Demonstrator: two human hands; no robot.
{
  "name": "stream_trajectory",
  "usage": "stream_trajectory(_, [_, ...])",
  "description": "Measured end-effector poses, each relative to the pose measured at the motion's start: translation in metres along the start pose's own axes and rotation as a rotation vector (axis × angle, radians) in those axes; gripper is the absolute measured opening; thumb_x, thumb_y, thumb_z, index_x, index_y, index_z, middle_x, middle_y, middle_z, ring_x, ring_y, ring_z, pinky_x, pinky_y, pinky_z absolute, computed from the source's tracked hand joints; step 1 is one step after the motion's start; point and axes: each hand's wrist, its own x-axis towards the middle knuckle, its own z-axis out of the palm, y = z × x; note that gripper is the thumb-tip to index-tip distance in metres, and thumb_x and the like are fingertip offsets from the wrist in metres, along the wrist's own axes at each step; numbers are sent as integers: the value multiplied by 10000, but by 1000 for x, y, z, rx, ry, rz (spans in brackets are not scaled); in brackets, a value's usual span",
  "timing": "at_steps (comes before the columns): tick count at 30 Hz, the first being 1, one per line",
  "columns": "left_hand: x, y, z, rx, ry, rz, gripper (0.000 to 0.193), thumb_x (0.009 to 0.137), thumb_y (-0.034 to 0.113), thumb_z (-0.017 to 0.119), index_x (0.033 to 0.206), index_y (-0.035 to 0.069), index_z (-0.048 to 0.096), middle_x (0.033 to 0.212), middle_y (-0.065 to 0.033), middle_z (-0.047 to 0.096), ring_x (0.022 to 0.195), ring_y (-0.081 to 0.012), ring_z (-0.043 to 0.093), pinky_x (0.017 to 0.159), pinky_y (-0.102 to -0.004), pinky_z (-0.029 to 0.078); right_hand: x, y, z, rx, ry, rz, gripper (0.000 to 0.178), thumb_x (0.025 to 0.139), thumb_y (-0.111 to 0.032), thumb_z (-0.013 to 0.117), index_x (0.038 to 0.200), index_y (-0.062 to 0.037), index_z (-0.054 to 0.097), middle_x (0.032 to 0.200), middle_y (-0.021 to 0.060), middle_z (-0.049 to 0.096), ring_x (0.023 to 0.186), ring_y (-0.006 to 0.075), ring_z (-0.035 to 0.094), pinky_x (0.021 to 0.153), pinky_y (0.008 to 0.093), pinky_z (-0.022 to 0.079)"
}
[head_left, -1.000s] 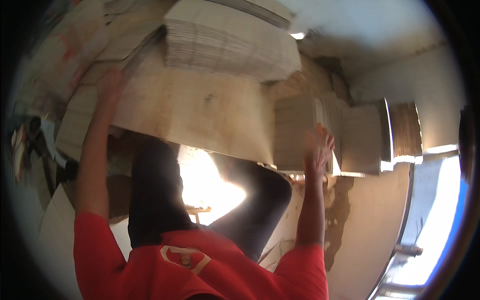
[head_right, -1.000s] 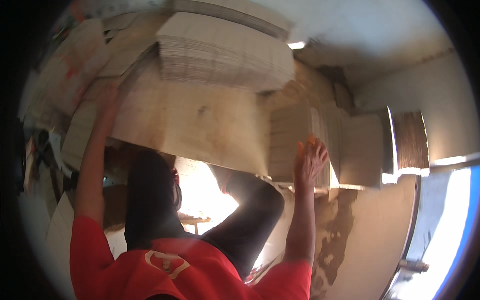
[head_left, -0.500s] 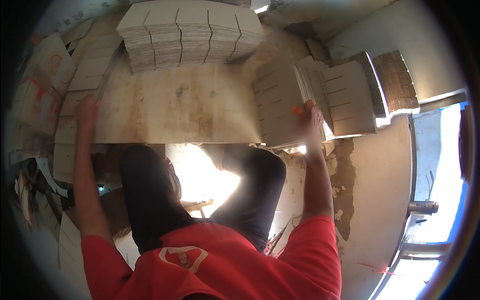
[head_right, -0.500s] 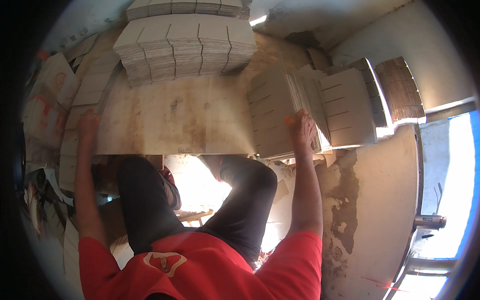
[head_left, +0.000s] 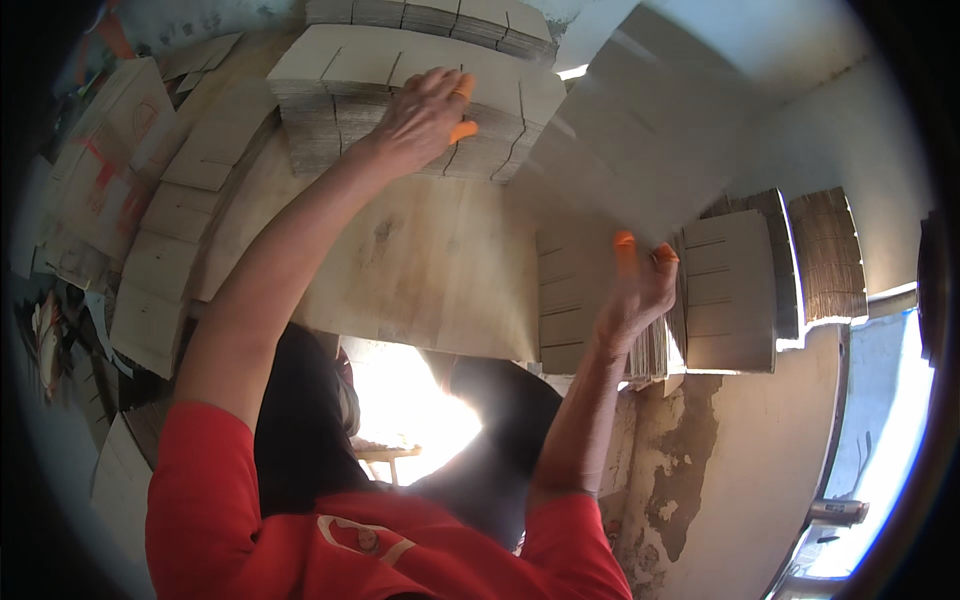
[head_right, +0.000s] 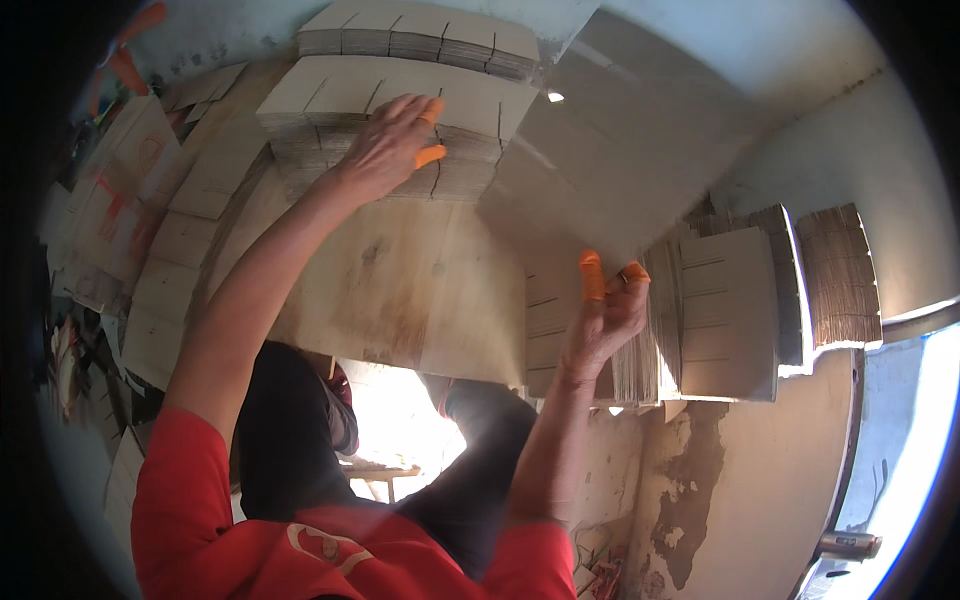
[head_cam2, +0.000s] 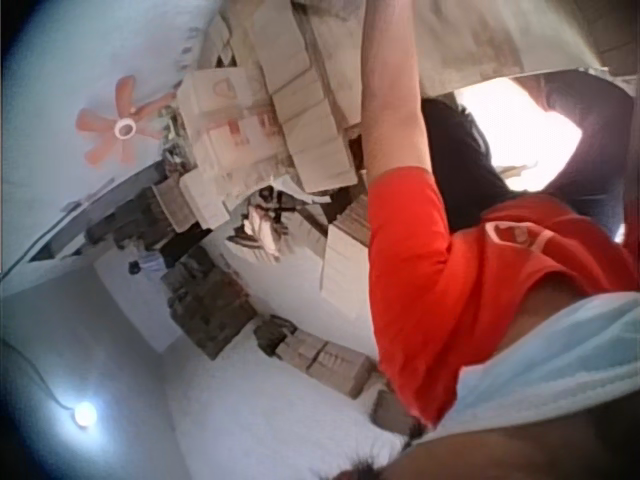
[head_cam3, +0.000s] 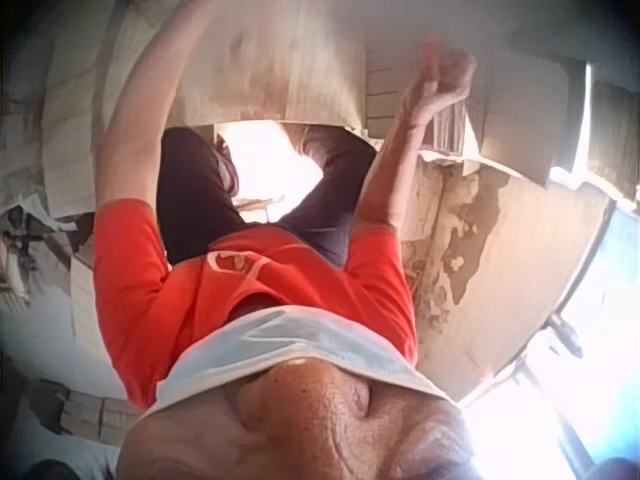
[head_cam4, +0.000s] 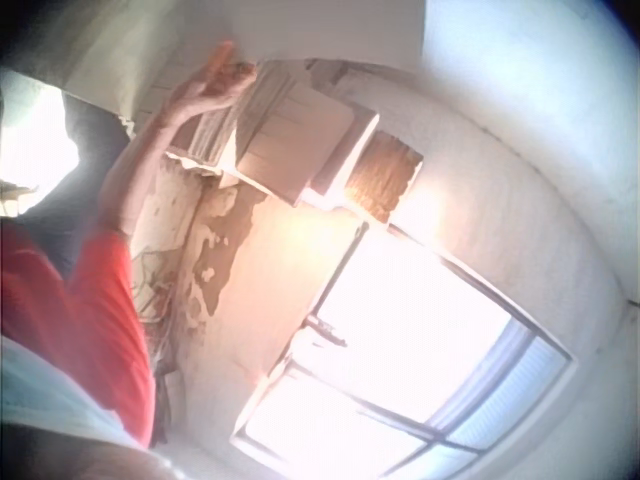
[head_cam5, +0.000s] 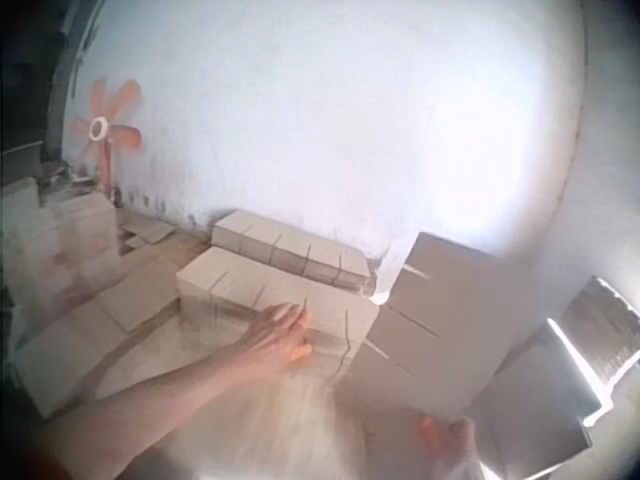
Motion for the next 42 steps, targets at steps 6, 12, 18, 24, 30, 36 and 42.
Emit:
stream_trajectory(6, [17, -6, 53, 386, -263, 119, 220, 878, 138, 569, 1011, -33, 601, 1094, -148, 584, 1074, -291, 511, 922, -379, 410, 18, 2, 10, 39, -7, 14, 138, 813, -137, 731, 857, -40, 644, 807, -12, 636, 735, 69, 539, 726, 226, 450])
stream_trajectory(12, [28, -8, 50, 182, -268, 214, 152, 791, 80, 607, 922, 8, 634, 840, -72, 608, 854, -212, 538, 752, -350, 454, 15, 20, 2, 119, 51, -60, 132, 800, -142, 749, 800, -39, 665, 763, -14, 629, 709, 68, 521, 731, 222, 443])
stream_trajectory(18, [37, -20, 38, -58, -138, 163, 246, 726, 103, 623, 957, 17, 615, 887, -51, 594, 866, -216, 548, 659, -343, 502, 13, 10, 4, 131, -45, 10, 66, 852, -49, 653, 807, -1, 649, 631, -14, 571, 482, 23, 420, 435, 174, 333])
stream_trajectory(24, [29, 5, 32, 84, -53, 369, 279, 724, 48, 585, 997, -12, 589, 1035, -49, 551, 905, -187, 517, 667, -302, 527, 1, 1, 12, 165, -20, 206, 103, 818, -120, 733, 803, -38, 672, 517, -48, 513, 383, 12, 356, 367, 188, 224])
stream_trajectory(30, [8, 24, 37, 278, -178, 374, 263, 733, 49, 574, 980, -40, 583, 1010, -59, 538, 892, -175, 488, 575, -263, 512, -5, 5, 17, 90, -66, 206, 117, 814, -130, 732, 813, -31, 670, 490, -35, 503, 354, 21, 355, 347, 202, 221])
stream_trajectory(36, [-1, 21, 38, 303, -201, 340, 216, 725, 33, 580, 924, -47, 598, 972, -69, 524, 885, -175, 487, 562, -252, 515, -9, -1, 22, 101, -83, 208, 138, 807, -128, 730, 842, -5, 677, 541, -8, 562, 346, 34, 372, 342, 214, 243])
stream_trajectory(42, [-8, 28, 33, 170, -191, 385, 211, 708, 42, 596, 887, -68, 616, 1049, -91, 540, 896, -194, 490, 548, -272, 521, -12, 7, 24, 134, -138, 219, 30, 829, 14, 630, 842, 39, 642, 611, 28, 571, 382, 48, 437, 333, 213, 302])
